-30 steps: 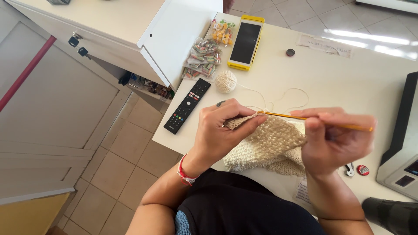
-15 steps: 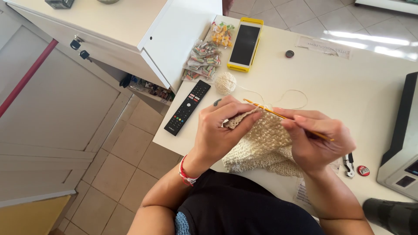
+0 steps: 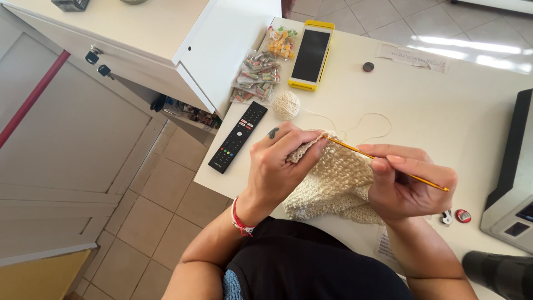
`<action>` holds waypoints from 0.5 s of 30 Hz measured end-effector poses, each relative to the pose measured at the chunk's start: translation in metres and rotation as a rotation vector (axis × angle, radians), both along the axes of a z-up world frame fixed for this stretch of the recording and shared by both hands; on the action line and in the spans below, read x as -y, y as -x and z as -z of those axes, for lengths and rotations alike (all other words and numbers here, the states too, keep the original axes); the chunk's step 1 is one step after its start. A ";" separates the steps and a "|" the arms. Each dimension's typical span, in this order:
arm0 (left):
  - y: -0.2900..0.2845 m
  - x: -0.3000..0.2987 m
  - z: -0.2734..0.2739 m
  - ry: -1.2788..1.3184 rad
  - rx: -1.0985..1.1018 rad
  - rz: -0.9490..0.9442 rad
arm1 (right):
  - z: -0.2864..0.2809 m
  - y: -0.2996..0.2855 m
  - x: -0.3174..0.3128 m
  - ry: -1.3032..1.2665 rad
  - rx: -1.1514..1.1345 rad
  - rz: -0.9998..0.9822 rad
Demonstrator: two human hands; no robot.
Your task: A person is crocheting a white piece of fabric using a crochet hook and yarn at a counter.
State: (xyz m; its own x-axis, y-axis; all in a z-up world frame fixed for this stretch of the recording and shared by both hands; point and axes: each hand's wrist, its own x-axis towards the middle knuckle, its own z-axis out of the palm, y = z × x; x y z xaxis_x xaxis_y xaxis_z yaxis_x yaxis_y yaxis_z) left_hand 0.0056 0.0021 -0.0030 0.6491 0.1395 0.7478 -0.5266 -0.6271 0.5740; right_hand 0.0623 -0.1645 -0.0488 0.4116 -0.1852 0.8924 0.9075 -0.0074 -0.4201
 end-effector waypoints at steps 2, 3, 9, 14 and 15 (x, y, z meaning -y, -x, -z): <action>0.000 -0.001 0.001 -0.024 -0.002 -0.008 | 0.000 0.002 -0.001 0.014 -0.005 -0.001; 0.000 -0.001 0.001 -0.023 -0.003 -0.009 | 0.000 0.001 -0.001 0.014 -0.006 -0.001; 0.001 -0.003 0.001 -0.042 -0.012 0.004 | 0.000 0.000 0.002 0.043 0.127 0.019; 0.002 -0.005 0.003 -0.071 -0.022 0.018 | -0.001 0.001 0.002 0.071 0.141 0.023; 0.003 -0.005 0.003 -0.071 -0.022 0.017 | 0.000 0.001 0.004 0.071 0.142 0.022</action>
State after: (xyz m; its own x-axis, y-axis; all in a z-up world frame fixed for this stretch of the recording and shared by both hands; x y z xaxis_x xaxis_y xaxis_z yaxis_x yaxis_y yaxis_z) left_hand 0.0030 0.0076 -0.0057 0.6670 0.0754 0.7413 -0.5257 -0.6574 0.5398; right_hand 0.0613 -0.1682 -0.0484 0.2773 -0.1272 0.9523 0.9568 -0.0535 -0.2857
